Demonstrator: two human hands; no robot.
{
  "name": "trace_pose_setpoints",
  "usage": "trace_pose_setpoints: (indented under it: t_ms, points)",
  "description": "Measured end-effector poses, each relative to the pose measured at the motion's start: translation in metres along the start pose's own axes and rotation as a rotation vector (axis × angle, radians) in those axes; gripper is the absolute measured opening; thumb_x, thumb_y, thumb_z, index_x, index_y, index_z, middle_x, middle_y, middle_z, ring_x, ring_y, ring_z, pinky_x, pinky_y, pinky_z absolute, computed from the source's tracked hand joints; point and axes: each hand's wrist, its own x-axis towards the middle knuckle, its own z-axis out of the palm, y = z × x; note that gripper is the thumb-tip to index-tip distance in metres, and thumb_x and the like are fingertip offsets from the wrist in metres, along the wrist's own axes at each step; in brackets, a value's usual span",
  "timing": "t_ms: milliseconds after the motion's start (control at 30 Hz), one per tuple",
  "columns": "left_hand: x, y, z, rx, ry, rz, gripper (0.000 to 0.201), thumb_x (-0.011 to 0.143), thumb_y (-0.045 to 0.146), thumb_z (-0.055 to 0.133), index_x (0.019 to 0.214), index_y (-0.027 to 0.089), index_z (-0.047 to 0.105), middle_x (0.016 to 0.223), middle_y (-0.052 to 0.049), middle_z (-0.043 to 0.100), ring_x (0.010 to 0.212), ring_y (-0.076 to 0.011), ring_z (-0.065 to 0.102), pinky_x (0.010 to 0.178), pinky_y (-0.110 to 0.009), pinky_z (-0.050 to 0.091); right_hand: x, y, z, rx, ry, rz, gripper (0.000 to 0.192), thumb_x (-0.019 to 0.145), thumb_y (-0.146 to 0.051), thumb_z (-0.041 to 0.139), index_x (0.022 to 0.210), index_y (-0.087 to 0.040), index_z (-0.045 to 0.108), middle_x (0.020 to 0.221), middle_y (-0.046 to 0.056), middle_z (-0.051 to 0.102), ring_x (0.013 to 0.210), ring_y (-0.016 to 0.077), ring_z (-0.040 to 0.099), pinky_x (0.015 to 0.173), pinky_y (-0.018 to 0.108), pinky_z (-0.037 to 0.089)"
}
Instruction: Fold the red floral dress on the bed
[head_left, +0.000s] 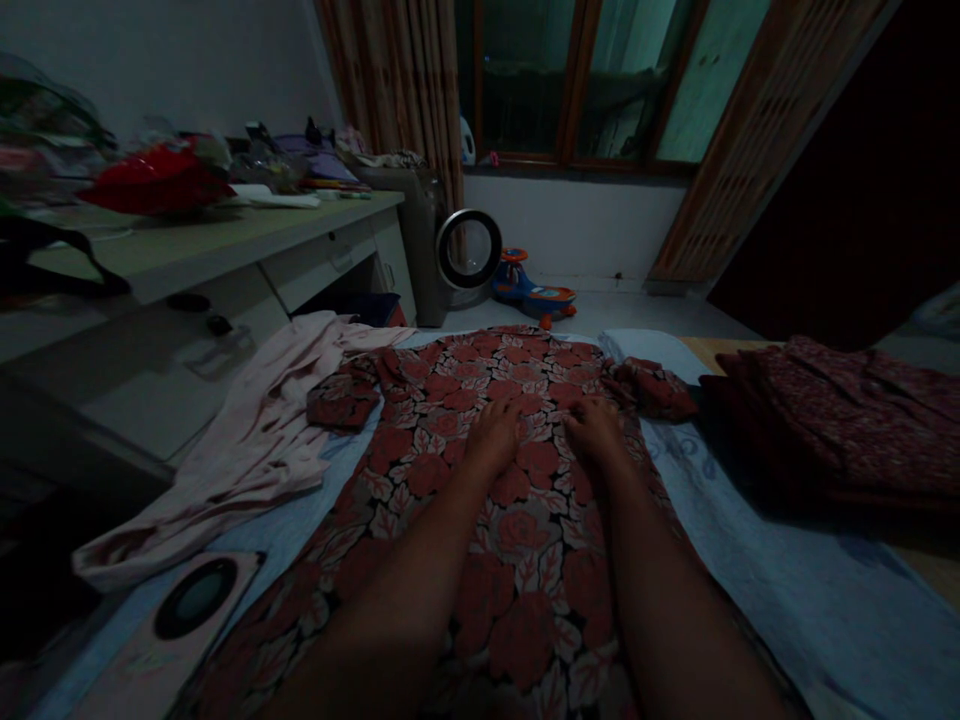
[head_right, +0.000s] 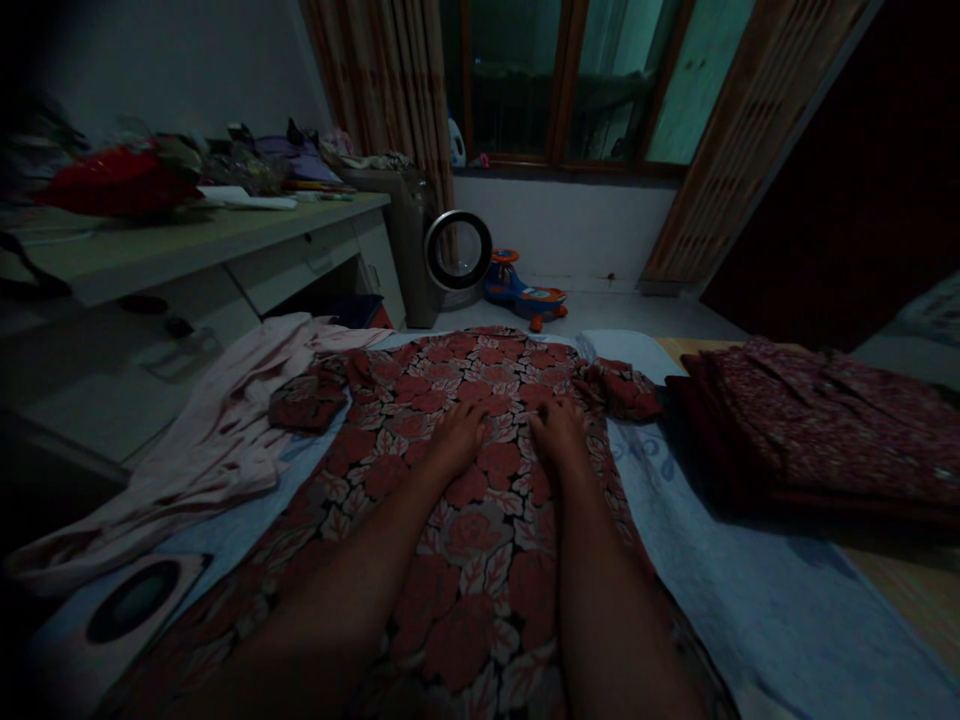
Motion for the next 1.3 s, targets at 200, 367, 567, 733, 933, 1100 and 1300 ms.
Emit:
trace_pose_setpoints:
  t_ms: [200,367,567,733,933,1100,1300]
  points:
    - [0.0,-0.001,-0.001,0.006,-0.005,0.011,0.034,0.097,0.024,0.049,0.13,0.028,0.055,0.138,-0.006,0.056,0.126,-0.0243,0.05,0.105,-0.04,0.042,0.003,0.013,-0.004,-0.04,0.07,0.216,0.039,0.086,-0.039,0.059,0.12,-0.022,0.067,0.128,0.016,0.057,0.12,0.0353,0.051,0.101,0.05,0.037]
    - [0.0,0.0,-0.001,0.027,0.002,0.008,0.032,0.097,0.024,0.05,0.128,0.027,0.056,0.134,-0.007,0.057,0.124,-0.0251,0.051,0.102,-0.04,0.044,0.0,0.005,-0.005,-0.023,0.134,0.294,0.05,0.085,-0.037,0.059,0.131,-0.017,0.06,0.132,0.021,0.053,0.123,0.039,0.049,0.104,0.052,0.034]
    - [0.0,0.002,-0.003,0.003,-0.005,-0.006,0.032,0.097,0.025,0.05,0.128,0.028,0.056,0.136,-0.006,0.055,0.126,-0.0245,0.049,0.104,-0.04,0.042,-0.003,-0.024,0.009,0.139,0.112,-0.111,0.039,0.087,-0.025,0.054,0.124,-0.02,0.064,0.135,0.013,0.054,0.125,0.0292,0.047,0.106,0.043,0.035]
    - [0.0,0.0,-0.001,0.02,0.001,0.019,0.032,0.097,0.025,0.049,0.129,0.026,0.055,0.132,-0.008,0.057,0.123,-0.0258,0.051,0.102,-0.041,0.043,-0.012,-0.039,0.019,0.188,-0.075,-0.317,0.028,0.086,-0.024,0.057,0.111,-0.025,0.071,0.125,0.007,0.061,0.121,0.0261,0.05,0.104,0.041,0.036]
    - [0.001,-0.001,0.001,0.031,0.0,0.01,0.032,0.097,0.026,0.05,0.129,0.027,0.055,0.136,-0.006,0.056,0.126,-0.0246,0.05,0.103,-0.039,0.043,-0.007,-0.027,0.012,0.084,-0.075,-0.176,0.029,0.089,-0.03,0.058,0.114,-0.023,0.07,0.128,0.009,0.061,0.12,0.0278,0.051,0.102,0.04,0.037]
    - [0.001,0.0,0.0,0.031,0.004,0.01,0.033,0.097,0.025,0.05,0.129,0.027,0.054,0.136,-0.006,0.056,0.124,-0.0237,0.05,0.104,-0.038,0.043,0.0,-0.007,0.003,0.019,-0.016,0.016,0.031,0.088,-0.031,0.056,0.114,-0.023,0.071,0.13,0.01,0.06,0.12,0.0304,0.052,0.102,0.041,0.037]
    - [0.0,0.001,-0.002,0.036,-0.008,0.003,0.033,0.096,0.024,0.05,0.129,0.027,0.054,0.134,-0.005,0.057,0.123,-0.024,0.051,0.103,-0.038,0.044,0.002,0.005,-0.006,-0.024,0.066,0.241,0.037,0.087,-0.032,0.054,0.119,-0.021,0.069,0.13,0.015,0.057,0.12,0.0332,0.051,0.102,0.046,0.037]
